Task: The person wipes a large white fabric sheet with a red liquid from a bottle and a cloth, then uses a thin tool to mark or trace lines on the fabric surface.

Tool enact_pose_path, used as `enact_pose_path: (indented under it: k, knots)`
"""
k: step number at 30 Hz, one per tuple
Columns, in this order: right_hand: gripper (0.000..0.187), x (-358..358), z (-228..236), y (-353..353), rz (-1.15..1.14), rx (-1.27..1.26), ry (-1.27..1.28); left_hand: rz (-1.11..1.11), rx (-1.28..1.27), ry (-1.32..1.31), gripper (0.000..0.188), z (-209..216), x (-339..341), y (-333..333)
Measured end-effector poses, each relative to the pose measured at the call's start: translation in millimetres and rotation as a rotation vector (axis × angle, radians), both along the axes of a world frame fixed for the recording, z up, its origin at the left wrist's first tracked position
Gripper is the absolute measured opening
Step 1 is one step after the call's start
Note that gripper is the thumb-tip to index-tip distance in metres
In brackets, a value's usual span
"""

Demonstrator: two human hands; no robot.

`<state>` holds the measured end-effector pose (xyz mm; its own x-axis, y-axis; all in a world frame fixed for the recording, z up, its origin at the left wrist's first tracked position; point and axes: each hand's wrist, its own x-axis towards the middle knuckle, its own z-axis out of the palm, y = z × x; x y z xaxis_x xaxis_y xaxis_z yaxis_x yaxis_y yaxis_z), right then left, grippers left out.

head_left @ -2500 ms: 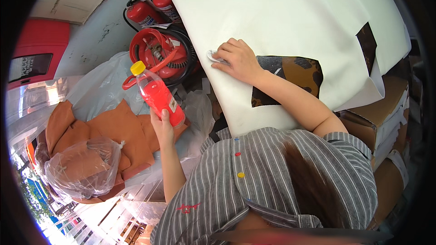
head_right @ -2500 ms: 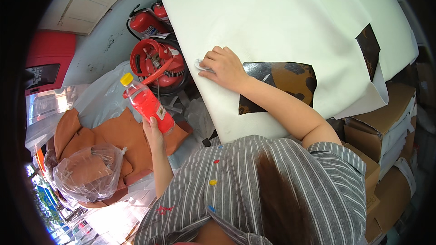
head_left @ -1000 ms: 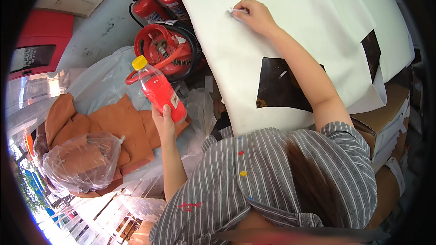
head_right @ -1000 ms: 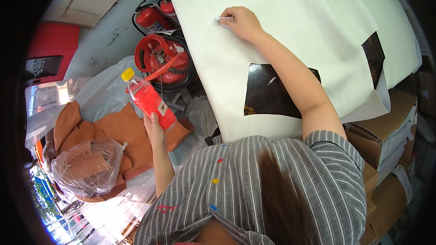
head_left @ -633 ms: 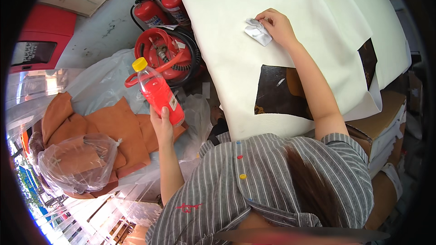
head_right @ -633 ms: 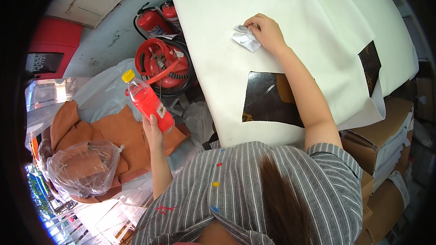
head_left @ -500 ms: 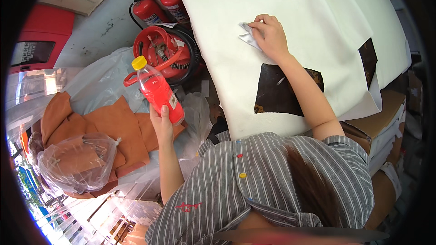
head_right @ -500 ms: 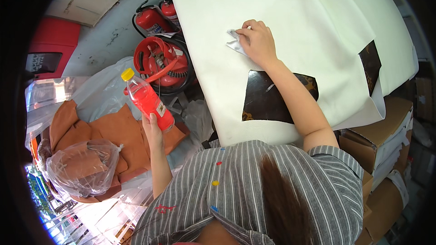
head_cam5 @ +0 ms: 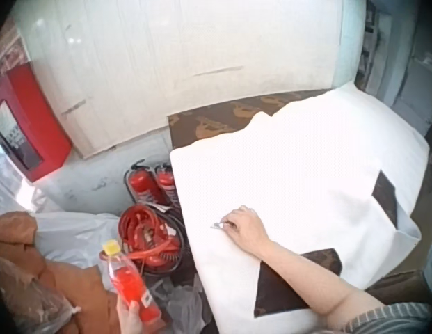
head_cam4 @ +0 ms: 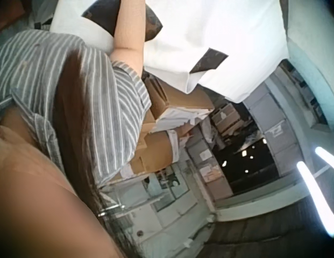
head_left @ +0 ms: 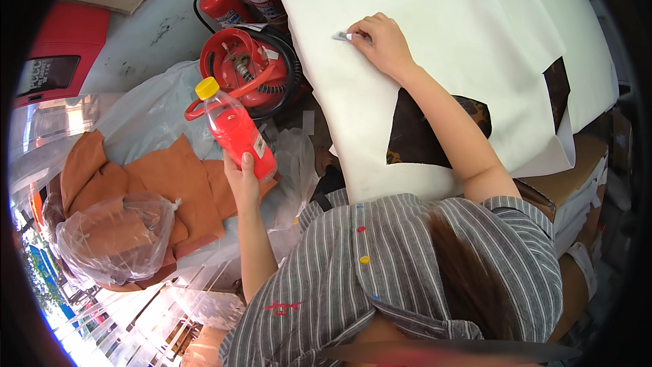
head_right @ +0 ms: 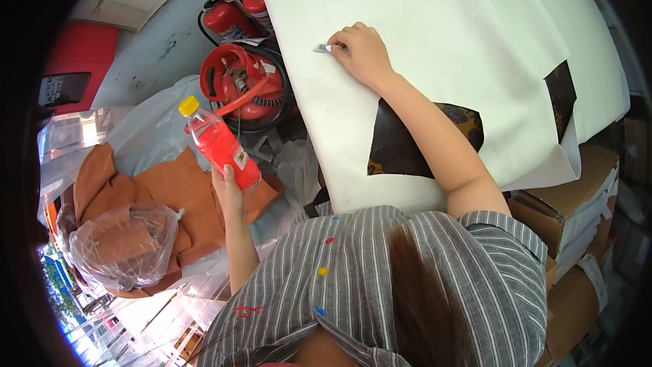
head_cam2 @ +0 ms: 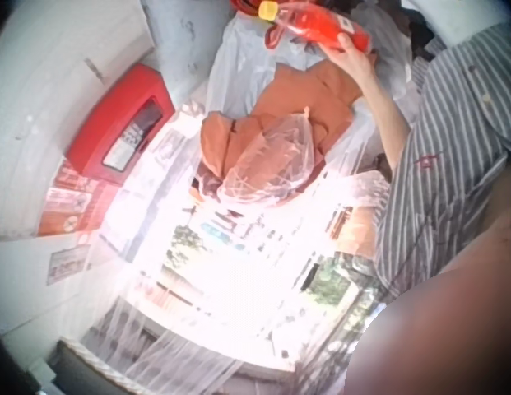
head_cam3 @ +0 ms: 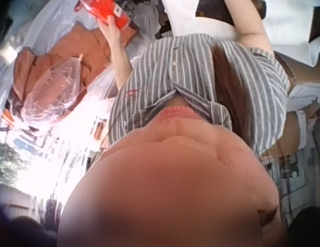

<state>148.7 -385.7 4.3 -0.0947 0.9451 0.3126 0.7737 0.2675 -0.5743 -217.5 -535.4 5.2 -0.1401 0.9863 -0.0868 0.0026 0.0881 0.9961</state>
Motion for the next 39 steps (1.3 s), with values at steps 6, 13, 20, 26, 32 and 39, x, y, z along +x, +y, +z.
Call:
enact_pose_path:
  k: [6, 13, 20, 26, 32, 39]
  knots:
    - [0.011, 15, -5, 41, -0.081, 0.118, -0.036, -0.006, -0.027, -0.019, 0.064, 2, 1, -4]
    - [0.012, 22, 4, 12, -0.033, 0.018, -0.052, 0.062, -0.027, -0.025, 0.064, -6, -8, -19]
    - [0.009, -36, -4, -9, 0.036, 0.041, 0.051, 0.017, -0.004, -0.046, 0.070, -2, 4, -14]
    - [0.014, 84, 4, 8, -0.315, 0.120, -0.111, 0.028, -0.010, -0.034, 0.071, 5, 2, -21]
    - [0.014, 69, 4, -32, -0.157, -0.009, -0.019, 0.035, -0.004, -0.040, 0.069, -1, 0, -26]
    - [0.016, 85, -1, -8, -0.279, 0.045, -0.027, -0.037, 0.023, -0.032, 0.066, 2, 3, -23]
